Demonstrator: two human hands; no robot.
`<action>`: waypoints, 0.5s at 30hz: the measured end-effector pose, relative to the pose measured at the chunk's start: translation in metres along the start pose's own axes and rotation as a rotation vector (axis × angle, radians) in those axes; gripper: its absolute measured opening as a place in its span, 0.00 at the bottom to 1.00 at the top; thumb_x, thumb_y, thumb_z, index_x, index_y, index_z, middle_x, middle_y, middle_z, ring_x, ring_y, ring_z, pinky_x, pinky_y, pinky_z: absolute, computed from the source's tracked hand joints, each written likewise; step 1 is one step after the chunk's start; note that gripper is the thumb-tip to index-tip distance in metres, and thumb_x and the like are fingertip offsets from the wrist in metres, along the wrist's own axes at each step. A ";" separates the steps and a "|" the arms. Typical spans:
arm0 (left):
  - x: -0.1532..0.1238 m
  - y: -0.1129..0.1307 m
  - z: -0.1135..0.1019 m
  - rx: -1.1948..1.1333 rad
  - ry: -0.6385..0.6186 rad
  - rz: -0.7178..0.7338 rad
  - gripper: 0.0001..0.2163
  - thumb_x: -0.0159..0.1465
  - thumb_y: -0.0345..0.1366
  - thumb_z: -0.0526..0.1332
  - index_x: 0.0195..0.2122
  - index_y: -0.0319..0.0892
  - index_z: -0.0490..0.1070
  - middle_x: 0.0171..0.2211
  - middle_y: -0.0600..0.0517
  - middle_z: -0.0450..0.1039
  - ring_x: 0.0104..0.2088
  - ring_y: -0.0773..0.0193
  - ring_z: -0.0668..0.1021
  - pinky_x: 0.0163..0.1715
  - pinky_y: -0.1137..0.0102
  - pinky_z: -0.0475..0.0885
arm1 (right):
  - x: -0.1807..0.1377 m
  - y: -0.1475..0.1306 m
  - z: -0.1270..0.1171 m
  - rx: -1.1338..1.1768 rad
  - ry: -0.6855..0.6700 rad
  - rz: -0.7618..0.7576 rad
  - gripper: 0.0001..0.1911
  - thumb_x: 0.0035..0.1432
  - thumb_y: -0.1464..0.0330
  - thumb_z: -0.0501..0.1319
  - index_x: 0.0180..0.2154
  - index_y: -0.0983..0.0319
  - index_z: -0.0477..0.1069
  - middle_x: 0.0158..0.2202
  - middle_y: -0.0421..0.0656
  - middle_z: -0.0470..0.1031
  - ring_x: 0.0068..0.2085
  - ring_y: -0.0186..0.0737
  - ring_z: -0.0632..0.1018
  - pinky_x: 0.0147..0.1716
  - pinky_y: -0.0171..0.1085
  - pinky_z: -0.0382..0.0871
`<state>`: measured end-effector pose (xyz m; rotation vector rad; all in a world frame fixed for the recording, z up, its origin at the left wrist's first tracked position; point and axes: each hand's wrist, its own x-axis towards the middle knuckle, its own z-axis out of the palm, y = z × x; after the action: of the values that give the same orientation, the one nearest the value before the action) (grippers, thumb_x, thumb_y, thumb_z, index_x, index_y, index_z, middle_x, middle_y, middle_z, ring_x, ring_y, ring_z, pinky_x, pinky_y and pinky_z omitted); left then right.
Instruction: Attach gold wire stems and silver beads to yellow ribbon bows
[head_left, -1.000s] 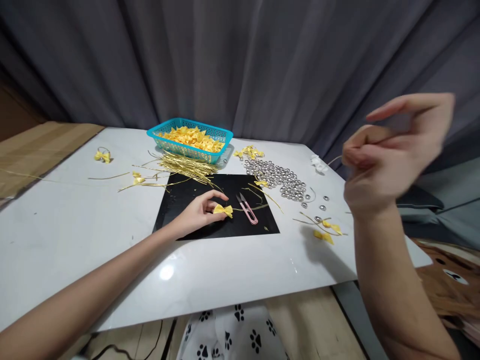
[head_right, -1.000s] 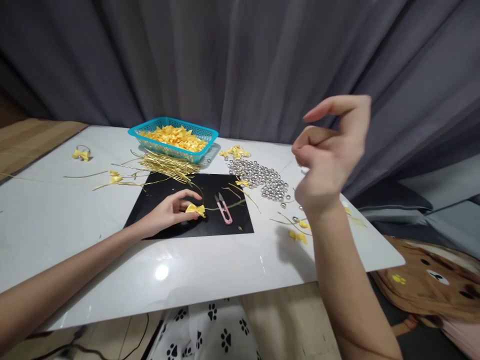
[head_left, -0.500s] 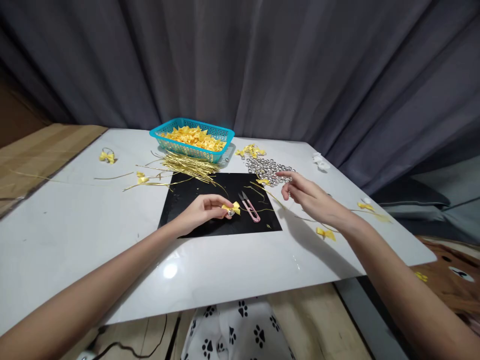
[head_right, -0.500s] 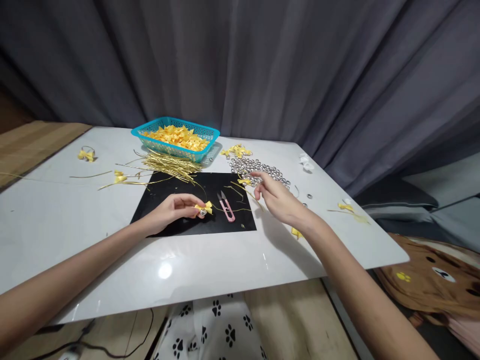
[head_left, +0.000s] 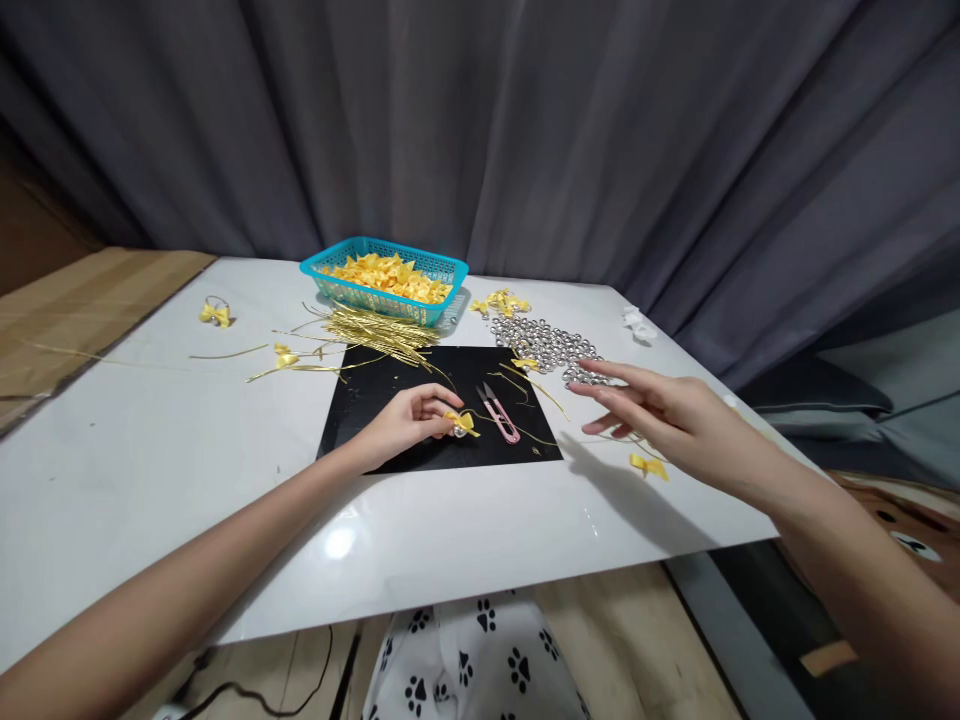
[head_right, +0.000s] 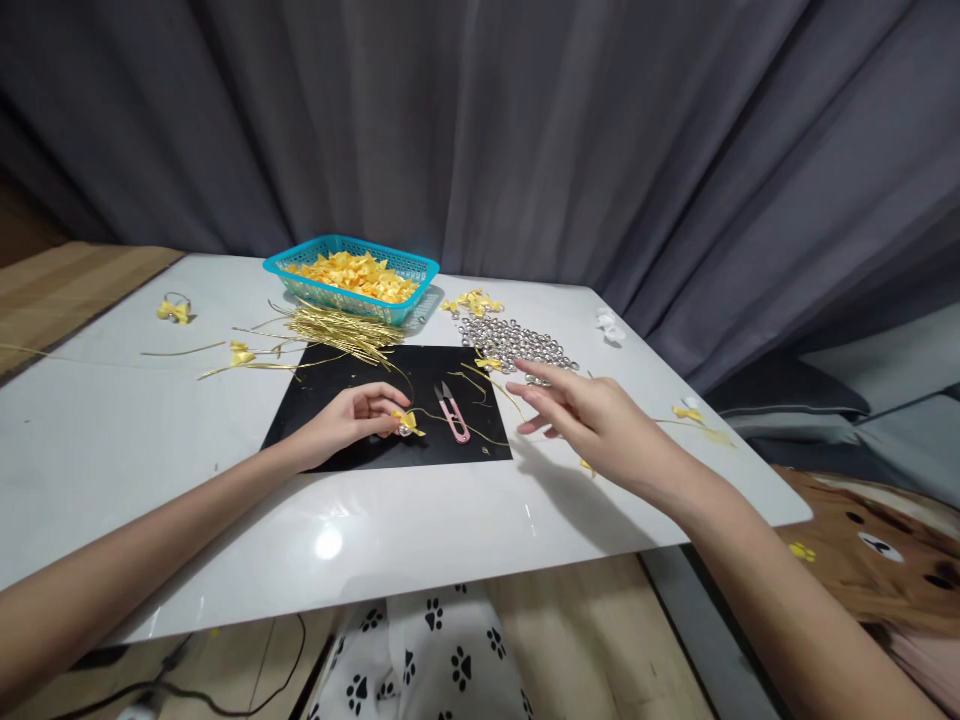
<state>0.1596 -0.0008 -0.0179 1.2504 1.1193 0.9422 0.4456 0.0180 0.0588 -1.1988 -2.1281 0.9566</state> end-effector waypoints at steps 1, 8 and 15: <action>0.000 0.000 0.000 -0.010 -0.001 0.003 0.11 0.51 0.30 0.66 0.36 0.39 0.69 0.26 0.54 0.74 0.26 0.69 0.75 0.30 0.73 0.68 | -0.001 0.000 0.000 -0.029 -0.008 0.044 0.24 0.58 0.55 0.58 0.49 0.64 0.70 0.38 0.51 0.78 0.29 0.42 0.80 0.25 0.38 0.75; 0.001 -0.001 0.000 0.006 0.021 0.014 0.13 0.52 0.30 0.65 0.39 0.39 0.66 0.28 0.54 0.72 0.30 0.68 0.75 0.30 0.73 0.68 | -0.004 -0.001 -0.024 0.120 -0.095 0.223 0.21 0.50 0.52 0.63 0.24 0.64 0.73 0.19 0.46 0.73 0.13 0.30 0.67 0.13 0.33 0.58; 0.002 -0.003 -0.003 0.081 -0.181 0.027 0.12 0.51 0.30 0.65 0.37 0.39 0.68 0.28 0.53 0.73 0.28 0.70 0.74 0.31 0.73 0.67 | 0.005 0.009 -0.074 0.413 0.132 0.256 0.23 0.46 0.51 0.65 0.16 0.60 0.60 0.14 0.34 0.45 0.16 0.26 0.47 0.14 0.32 0.37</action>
<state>0.1571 0.0012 -0.0213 1.3906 1.0081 0.7931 0.5003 0.0500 0.0978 -1.2921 -1.5959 1.3118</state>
